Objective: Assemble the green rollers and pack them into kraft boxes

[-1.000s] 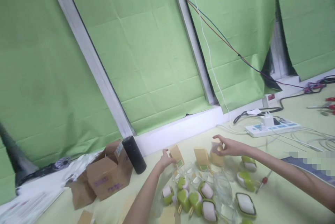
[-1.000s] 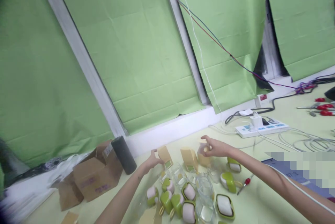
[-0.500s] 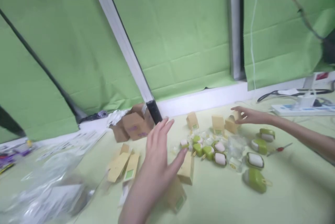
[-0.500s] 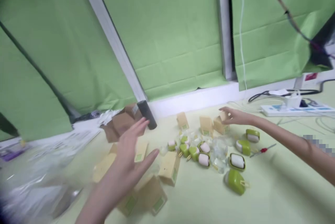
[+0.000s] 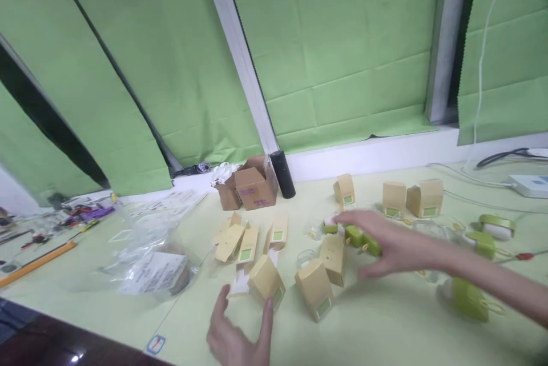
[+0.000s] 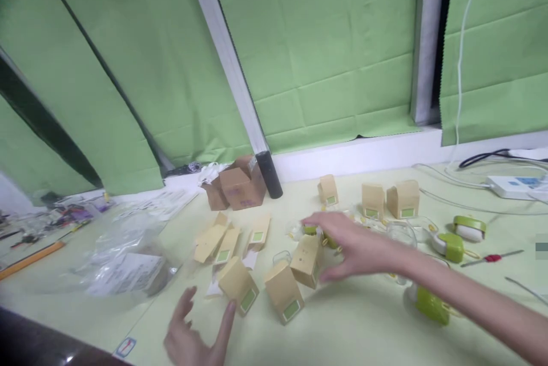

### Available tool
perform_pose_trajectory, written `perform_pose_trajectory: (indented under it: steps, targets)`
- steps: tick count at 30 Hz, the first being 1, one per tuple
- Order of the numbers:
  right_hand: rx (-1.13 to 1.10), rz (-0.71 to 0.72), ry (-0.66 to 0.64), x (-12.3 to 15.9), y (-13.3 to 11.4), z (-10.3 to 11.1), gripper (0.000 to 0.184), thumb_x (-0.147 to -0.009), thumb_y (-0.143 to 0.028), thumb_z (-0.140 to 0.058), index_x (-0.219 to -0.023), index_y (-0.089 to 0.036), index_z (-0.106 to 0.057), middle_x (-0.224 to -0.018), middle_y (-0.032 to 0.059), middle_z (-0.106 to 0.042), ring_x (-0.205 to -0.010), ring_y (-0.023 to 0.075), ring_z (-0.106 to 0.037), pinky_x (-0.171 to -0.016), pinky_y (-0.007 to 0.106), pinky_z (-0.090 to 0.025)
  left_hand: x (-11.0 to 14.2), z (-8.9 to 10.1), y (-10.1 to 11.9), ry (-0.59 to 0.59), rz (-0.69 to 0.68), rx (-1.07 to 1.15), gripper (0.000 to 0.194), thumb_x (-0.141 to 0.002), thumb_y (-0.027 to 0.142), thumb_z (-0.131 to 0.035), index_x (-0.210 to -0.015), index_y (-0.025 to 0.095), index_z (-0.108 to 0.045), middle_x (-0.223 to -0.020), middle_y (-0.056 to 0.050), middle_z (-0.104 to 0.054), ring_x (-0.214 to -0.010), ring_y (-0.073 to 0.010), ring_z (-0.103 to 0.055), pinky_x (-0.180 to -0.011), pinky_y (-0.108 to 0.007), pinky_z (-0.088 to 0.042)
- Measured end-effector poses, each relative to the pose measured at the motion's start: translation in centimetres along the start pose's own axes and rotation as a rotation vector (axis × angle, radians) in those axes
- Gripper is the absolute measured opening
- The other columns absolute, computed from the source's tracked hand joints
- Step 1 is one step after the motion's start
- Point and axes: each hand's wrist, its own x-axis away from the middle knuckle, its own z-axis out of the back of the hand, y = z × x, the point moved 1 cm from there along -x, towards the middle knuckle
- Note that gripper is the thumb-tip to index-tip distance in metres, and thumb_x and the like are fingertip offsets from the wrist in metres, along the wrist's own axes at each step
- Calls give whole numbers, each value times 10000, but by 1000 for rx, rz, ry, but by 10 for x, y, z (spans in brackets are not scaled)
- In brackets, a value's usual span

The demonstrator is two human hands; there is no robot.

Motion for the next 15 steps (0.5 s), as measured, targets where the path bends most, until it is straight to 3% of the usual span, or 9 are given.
perform_pose_trajectory:
  steps: [2,3,5,6,9,11,13,15]
  targets:
    - [-43,116,-116,-21,-32,-28,870,-661,-471,-720,-1401,-257,-316,-1376,98,-455,-1271,341,-384,-1055,539,-270,-9,-11,-7,-201,-77,-25,541,-737,482,-582,-1162,161,-485,-1094,-155,-570,-1026,-361,-535,-846,-566,-450]
    - [-47,161,-143,-31,-43,-38,774,-660,-431,-728,-1342,-246,-412,-1284,87,-546,-1203,332,-462,-1050,539,-265,-12,-15,-9,-299,-135,1,439,-765,465,-559,-1096,179,-522,-1056,-135,-586,-1002,-344,-550,-840,-552,-459]
    - [-70,182,-138,-48,-54,-45,504,-675,-399,-729,-1130,-234,-589,-1055,40,-665,-1015,279,-593,-982,471,-370,-18,-16,-11,-412,-267,90,284,-800,421,-542,-984,206,-563,-1001,-102,-597,-966,-300,-571,-824,-494,-489]
    - [-96,155,-93,-55,-55,-42,427,-685,-414,-724,-1057,-236,-614,-997,18,-679,-945,250,-620,-922,416,-430,-22,-12,-10,-401,-318,130,255,-805,406,-546,-971,213,-567,-998,-94,-592,-967,-285,-571,-822,-473,-497]
    - [-148,-2,143,-78,-37,-15,455,-773,-487,-634,-1144,-244,-538,-1093,15,-644,-958,211,-618,-801,312,-501,-46,-1,10,-246,-365,205,294,-796,393,-580,-1029,218,-542,-1042,-92,-549,-1006,-270,-548,-827,-443,-504]
    - [-101,-98,258,-95,-14,3,472,-850,-434,-563,-1249,-214,-442,-1183,57,-589,-1034,215,-581,-844,331,-485,-70,-10,36,-255,-336,234,321,-812,381,-571,-1075,207,-512,-1100,-96,-505,-1038,-247,-534,-842,-404,-509]
    - [-24,-201,321,-111,12,11,449,-863,-343,-581,-1257,-179,-439,-1246,96,-531,-1066,232,-555,-890,393,-460,-97,-39,64,-318,-256,127,348,-860,327,-511,-1157,151,-471,-1191,-134,-451,-1111,-228,-498,-896,-378,-485]
    - [44,-285,330,-123,34,7,358,-887,-305,-566,-1210,-169,-497,-1230,90,-535,-1031,227,-569,-865,433,-474,-119,-81,89,-354,-242,61,255,-875,253,-498,-1079,105,-536,-1252,-164,-430,-1195,-253,-438,-973,-418,-421]
